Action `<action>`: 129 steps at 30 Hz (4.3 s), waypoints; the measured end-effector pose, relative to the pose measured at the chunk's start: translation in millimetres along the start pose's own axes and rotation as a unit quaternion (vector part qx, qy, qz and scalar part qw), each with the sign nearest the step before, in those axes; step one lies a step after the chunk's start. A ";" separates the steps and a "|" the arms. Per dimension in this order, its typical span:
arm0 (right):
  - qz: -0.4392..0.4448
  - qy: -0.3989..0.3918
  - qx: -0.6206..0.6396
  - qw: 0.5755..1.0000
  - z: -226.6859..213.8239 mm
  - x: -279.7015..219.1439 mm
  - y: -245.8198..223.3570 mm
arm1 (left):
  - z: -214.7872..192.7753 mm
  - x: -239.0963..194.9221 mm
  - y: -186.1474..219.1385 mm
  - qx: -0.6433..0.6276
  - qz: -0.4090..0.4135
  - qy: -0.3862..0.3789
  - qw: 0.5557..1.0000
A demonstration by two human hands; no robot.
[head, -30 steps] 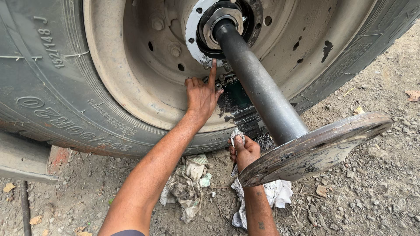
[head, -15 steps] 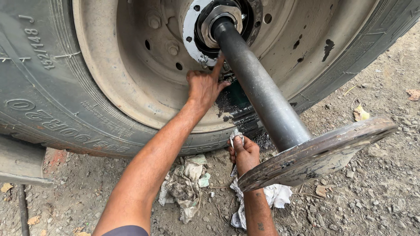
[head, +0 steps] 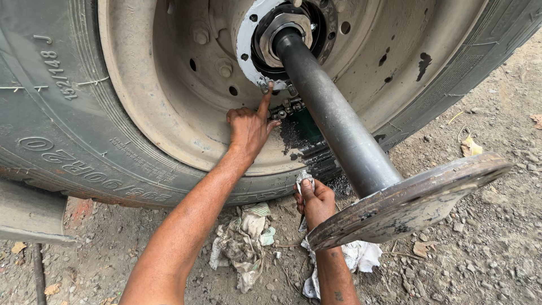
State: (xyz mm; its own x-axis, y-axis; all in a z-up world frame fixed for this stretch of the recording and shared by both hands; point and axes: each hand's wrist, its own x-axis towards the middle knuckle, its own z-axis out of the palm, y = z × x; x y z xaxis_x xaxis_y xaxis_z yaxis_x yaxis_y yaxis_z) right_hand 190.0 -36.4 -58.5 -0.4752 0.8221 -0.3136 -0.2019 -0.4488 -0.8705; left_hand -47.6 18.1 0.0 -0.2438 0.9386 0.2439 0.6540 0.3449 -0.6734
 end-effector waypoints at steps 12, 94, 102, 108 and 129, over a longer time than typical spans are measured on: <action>0.000 -0.005 -0.022 1.000 2.2 -4.9 -2.5 | -12.2 -10.9 21.5 -0.085 -0.017 0.044 0.995; -0.053 0.032 0.104 0.993 22.3 -31.4 12.4 | -91.5 -117.5 8.9 -0.873 -0.146 -0.046 0.463; -0.020 0.037 0.103 0.994 -0.5 -16.9 17.1 | -49.0 -35.2 12.1 -0.428 -0.016 0.114 0.897; 0.010 0.038 0.118 0.992 -13.4 -1.8 24.5 | -24.5 -11.4 27.3 -0.171 -0.062 0.108 0.977; -0.007 0.035 0.054 0.998 -13.2 -4.7 18.6 | -5.3 -6.5 41.9 -0.148 -0.058 0.029 0.987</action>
State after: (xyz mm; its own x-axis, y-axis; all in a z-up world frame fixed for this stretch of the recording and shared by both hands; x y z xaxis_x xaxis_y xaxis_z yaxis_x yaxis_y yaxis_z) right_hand 199.7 -44.0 -78.3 -0.4115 0.8496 -0.3300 -0.3015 -0.4685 -0.8304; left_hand -14.8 26.5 -26.1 -0.2942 0.8883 0.3528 0.8063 0.4288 -0.4074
